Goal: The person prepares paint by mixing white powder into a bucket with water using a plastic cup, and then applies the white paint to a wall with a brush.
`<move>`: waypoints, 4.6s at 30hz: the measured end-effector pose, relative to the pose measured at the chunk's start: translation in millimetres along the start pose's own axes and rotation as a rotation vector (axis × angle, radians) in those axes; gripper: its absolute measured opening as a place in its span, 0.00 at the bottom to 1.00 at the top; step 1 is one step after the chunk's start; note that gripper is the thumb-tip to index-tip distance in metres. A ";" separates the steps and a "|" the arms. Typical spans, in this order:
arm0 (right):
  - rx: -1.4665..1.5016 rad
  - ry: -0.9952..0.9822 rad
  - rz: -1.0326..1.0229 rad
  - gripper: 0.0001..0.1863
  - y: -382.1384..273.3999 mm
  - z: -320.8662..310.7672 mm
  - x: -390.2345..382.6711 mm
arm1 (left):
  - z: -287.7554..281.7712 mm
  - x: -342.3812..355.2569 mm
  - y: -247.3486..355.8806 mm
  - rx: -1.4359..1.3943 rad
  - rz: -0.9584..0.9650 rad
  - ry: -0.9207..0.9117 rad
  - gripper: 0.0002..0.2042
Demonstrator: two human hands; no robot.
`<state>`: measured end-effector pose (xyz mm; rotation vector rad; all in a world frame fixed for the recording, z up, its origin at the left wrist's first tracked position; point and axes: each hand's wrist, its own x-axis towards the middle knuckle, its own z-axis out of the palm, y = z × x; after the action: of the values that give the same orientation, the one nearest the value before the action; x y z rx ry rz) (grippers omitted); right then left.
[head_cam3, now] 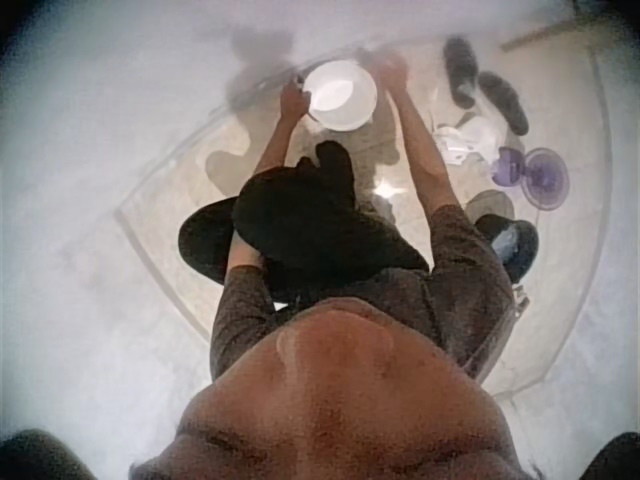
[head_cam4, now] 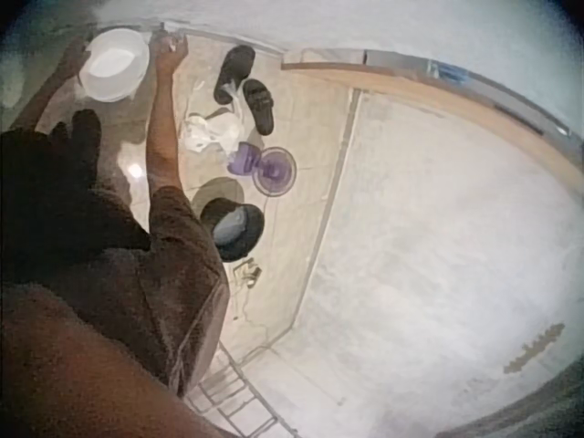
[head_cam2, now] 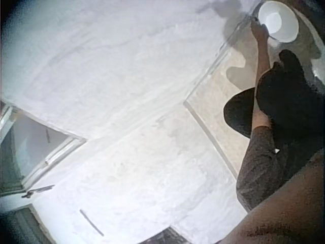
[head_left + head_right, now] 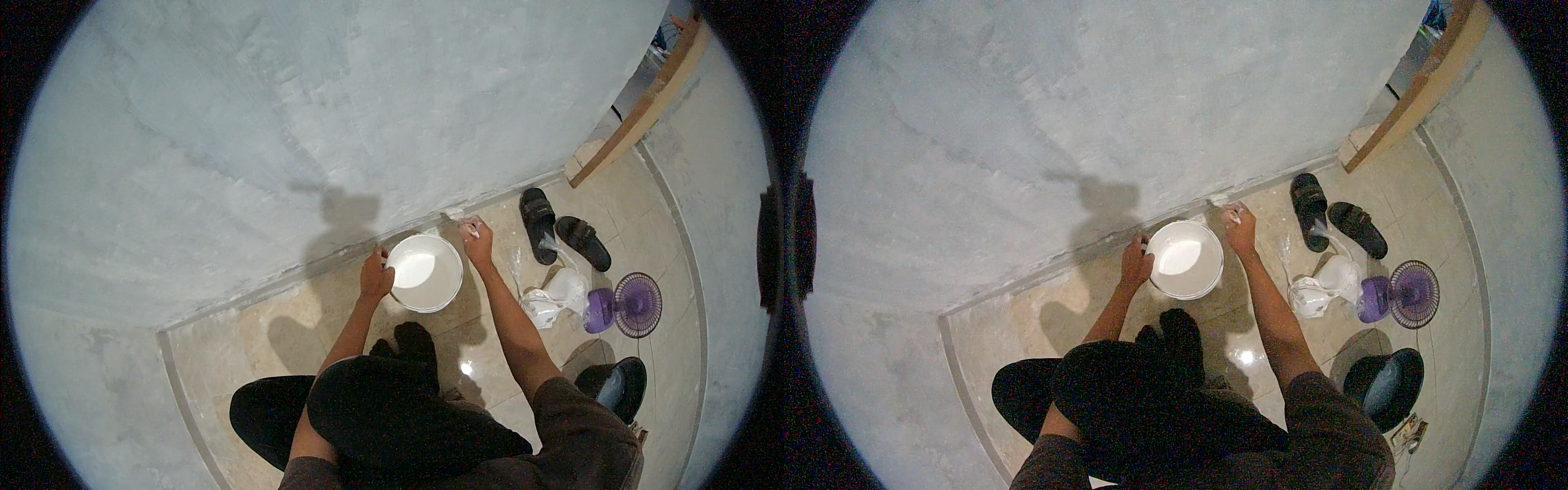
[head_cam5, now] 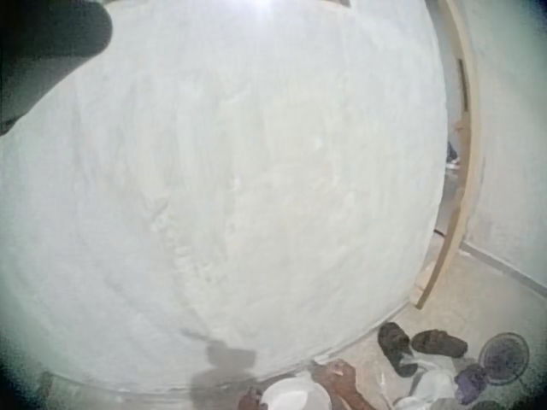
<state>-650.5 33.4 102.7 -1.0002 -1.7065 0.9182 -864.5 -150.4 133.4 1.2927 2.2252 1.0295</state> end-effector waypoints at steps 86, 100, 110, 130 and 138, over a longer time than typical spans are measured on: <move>0.069 -0.194 -0.026 0.06 37.8 -27.3 38.3 | 33.7 10.6 13.0 -0.049 0.016 -0.009 0.19; -0.223 -0.047 -0.247 0.06 43.8 -50.6 52.5 | 23.4 4.6 16.5 -0.009 0.073 0.073 0.18; 0.034 -0.239 -0.093 0.09 23.3 -15.4 27.7 | 18.6 6.6 4.5 0.010 0.077 0.004 0.18; 0.137 -0.341 0.015 0.05 25.1 -4.6 37.1 | 19.1 1.7 10.2 -0.066 0.145 -0.057 0.19; 0.056 -0.274 -0.050 0.06 53.9 -38.5 56.5 | 22.1 3.5 3.1 -0.063 0.127 -0.073 0.20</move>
<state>-616.0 111.3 84.9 -0.8194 -1.9117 1.1040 -850.6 -137.5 121.2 1.4355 2.0635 1.0705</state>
